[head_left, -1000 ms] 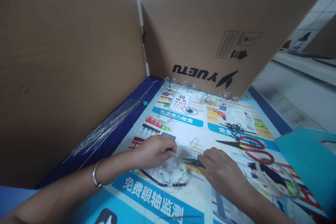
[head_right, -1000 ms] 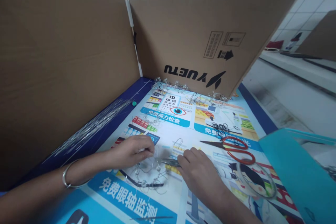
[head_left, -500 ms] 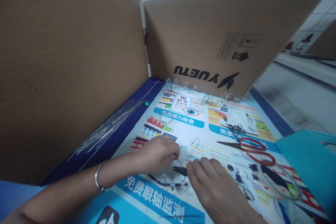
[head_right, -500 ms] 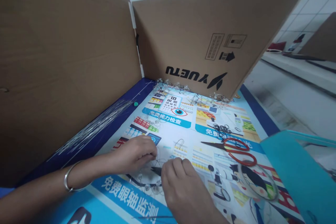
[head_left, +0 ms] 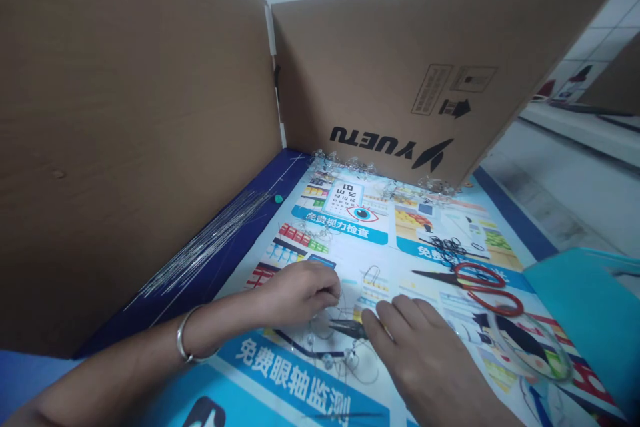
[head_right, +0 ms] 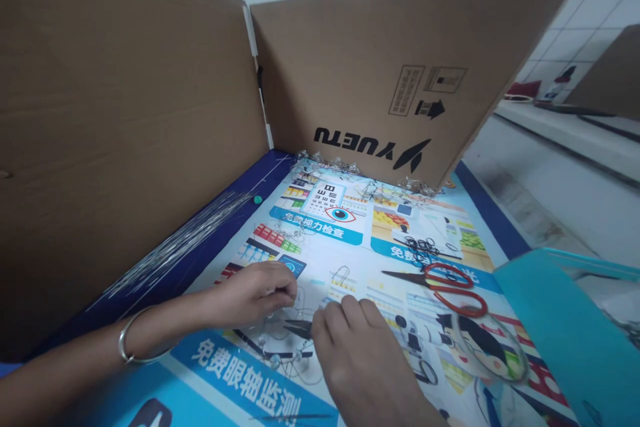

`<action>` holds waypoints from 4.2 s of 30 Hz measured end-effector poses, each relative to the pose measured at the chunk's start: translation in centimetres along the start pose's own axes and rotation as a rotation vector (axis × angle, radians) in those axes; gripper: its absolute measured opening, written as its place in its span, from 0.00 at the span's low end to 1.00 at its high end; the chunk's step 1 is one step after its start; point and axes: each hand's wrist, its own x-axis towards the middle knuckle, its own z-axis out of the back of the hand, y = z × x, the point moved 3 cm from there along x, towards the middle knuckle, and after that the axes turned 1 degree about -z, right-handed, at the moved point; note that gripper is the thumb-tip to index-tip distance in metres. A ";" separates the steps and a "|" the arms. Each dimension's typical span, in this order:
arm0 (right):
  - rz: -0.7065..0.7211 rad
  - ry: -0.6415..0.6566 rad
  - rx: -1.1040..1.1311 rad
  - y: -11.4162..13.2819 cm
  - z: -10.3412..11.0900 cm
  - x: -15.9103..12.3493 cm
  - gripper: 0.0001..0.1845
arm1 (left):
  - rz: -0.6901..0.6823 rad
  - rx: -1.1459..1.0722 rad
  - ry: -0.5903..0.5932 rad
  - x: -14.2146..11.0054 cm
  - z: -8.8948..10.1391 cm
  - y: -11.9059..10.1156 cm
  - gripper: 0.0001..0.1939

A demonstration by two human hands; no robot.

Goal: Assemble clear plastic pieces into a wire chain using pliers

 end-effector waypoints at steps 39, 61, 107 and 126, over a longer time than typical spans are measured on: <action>-0.124 0.048 0.062 -1.0 -3.8 -1.1 0.09 | -0.055 -0.052 -0.030 0.4 -0.7 0.9 0.05; -0.200 0.100 0.190 -4.1 -3.4 -1.2 0.07 | -0.137 0.322 -0.110 -0.9 -0.7 0.3 0.06; -0.273 0.192 0.376 -2.0 -5.1 -1.1 0.04 | -0.253 0.089 -0.067 -1.3 -1.8 0.8 0.06; -0.091 0.081 0.209 -1.8 -5.1 -1.5 0.06 | -0.037 -0.395 -0.094 -1.0 -1.3 2.2 0.07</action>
